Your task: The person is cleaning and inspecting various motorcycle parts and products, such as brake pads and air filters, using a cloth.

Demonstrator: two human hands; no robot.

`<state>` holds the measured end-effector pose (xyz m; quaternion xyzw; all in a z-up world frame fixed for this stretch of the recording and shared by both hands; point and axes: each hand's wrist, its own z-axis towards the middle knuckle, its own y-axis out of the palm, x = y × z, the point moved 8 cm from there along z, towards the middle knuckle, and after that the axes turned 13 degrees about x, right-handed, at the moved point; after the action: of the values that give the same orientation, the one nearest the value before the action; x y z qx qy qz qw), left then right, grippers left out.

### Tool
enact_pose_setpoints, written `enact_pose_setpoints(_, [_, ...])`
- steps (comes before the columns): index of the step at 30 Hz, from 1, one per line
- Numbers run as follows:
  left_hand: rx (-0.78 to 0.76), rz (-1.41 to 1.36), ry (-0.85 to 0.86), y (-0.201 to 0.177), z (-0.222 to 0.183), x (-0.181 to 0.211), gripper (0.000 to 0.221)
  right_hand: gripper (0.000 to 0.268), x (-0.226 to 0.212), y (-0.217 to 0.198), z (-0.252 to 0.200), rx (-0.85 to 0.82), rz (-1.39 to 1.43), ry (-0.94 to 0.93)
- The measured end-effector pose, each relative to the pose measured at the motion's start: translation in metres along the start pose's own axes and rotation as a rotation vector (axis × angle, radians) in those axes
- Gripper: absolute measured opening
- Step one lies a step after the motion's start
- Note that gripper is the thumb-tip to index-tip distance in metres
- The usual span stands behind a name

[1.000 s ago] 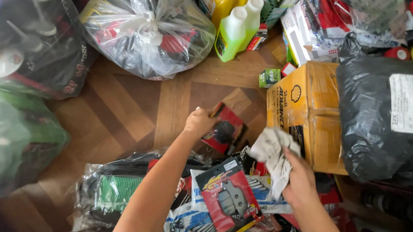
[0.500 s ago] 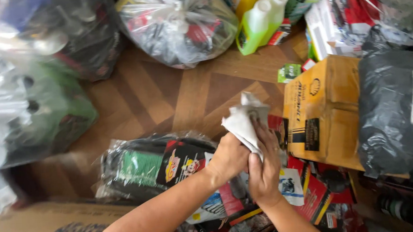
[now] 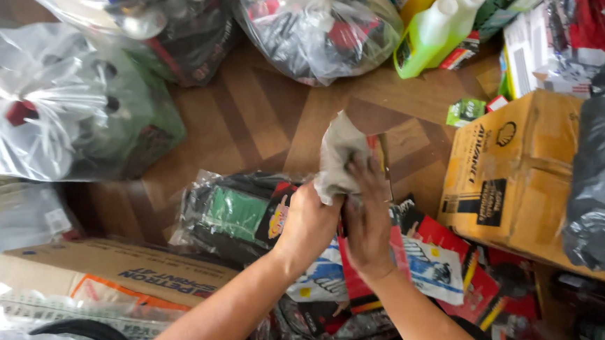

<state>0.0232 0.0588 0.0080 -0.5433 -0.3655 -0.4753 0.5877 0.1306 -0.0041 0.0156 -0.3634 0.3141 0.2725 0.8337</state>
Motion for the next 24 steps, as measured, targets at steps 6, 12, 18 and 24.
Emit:
enact_pose_setpoints(6, [-0.168, -0.029, -0.421, -0.039, -0.010, 0.027, 0.020, 0.038, 0.148, 0.021, -0.020, 0.138, 0.402, 0.779])
enact_pose_setpoints(12, [-0.170, -0.236, -0.539, -0.072, -0.011, 0.015, 0.022, 0.043, 0.136, 0.016, -0.010, 0.263, 1.158, 1.385])
enact_pose_setpoints(18, [0.001, -0.376, -0.620, -0.073, -0.016, -0.026, 0.023, 0.047, 0.036, 0.002, 0.019, -0.092, 1.762, 0.969])
enact_pose_setpoints(24, [-0.236, -0.462, -0.663, -0.008, -0.047, -0.019, 0.026, 0.041, 0.047, 0.018, -0.018, -0.026, 1.315, 1.179])
